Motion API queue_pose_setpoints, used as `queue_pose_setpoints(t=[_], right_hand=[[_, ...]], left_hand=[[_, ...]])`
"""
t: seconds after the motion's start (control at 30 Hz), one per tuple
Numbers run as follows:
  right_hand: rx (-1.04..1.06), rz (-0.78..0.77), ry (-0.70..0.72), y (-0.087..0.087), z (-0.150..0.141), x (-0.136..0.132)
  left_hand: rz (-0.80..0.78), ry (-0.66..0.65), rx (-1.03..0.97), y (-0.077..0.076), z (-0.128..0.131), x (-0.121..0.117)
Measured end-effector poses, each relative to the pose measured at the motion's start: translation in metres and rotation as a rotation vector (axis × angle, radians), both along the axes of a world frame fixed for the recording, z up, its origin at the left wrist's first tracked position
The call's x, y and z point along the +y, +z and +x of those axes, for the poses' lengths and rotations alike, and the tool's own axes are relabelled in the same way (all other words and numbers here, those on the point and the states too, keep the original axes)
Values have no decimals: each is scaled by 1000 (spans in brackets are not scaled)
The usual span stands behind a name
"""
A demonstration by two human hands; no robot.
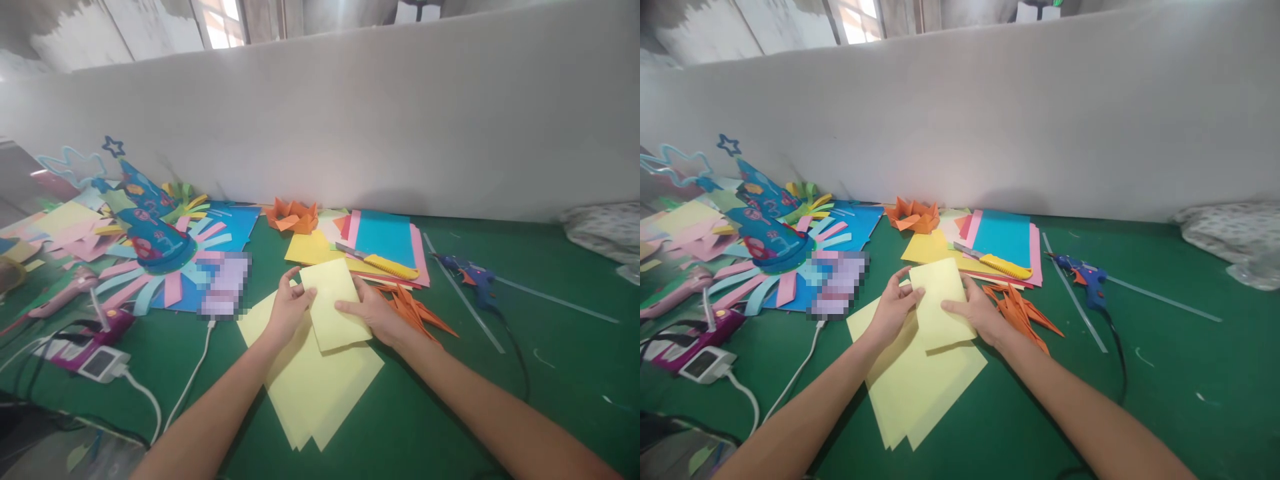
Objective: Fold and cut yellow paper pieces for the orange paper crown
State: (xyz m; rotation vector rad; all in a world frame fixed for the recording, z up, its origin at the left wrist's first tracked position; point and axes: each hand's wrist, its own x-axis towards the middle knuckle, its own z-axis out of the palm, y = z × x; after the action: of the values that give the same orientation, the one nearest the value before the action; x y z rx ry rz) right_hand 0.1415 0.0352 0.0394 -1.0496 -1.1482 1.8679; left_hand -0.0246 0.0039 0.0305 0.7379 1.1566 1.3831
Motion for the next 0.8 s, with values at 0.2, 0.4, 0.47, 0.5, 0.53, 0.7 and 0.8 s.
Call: queue_pose_setpoints(t=[0.2, 0.4, 0.47, 0.5, 0.53, 0.7, 0.8], right_hand=[[-12, -2, -48, -6, -1, 2], [17, 11, -52, -10, 0, 2], [37, -4, -34, -9, 0, 1], [42, -11, -28, -8, 0, 1], [43, -15, -26, -8, 0, 1], [28, -1, -44, -10, 0, 2], [26, 7, -47, -11, 1, 3]], left_hand=[[14, 4, 27, -7, -2, 3], [30, 71, 87, -7, -4, 4], [49, 80, 106, -7, -4, 4], [58, 79, 116, -8, -4, 4], [65, 75, 127, -8, -4, 4], [83, 65, 226, -7, -3, 2], [77, 62, 268, -4, -3, 1]])
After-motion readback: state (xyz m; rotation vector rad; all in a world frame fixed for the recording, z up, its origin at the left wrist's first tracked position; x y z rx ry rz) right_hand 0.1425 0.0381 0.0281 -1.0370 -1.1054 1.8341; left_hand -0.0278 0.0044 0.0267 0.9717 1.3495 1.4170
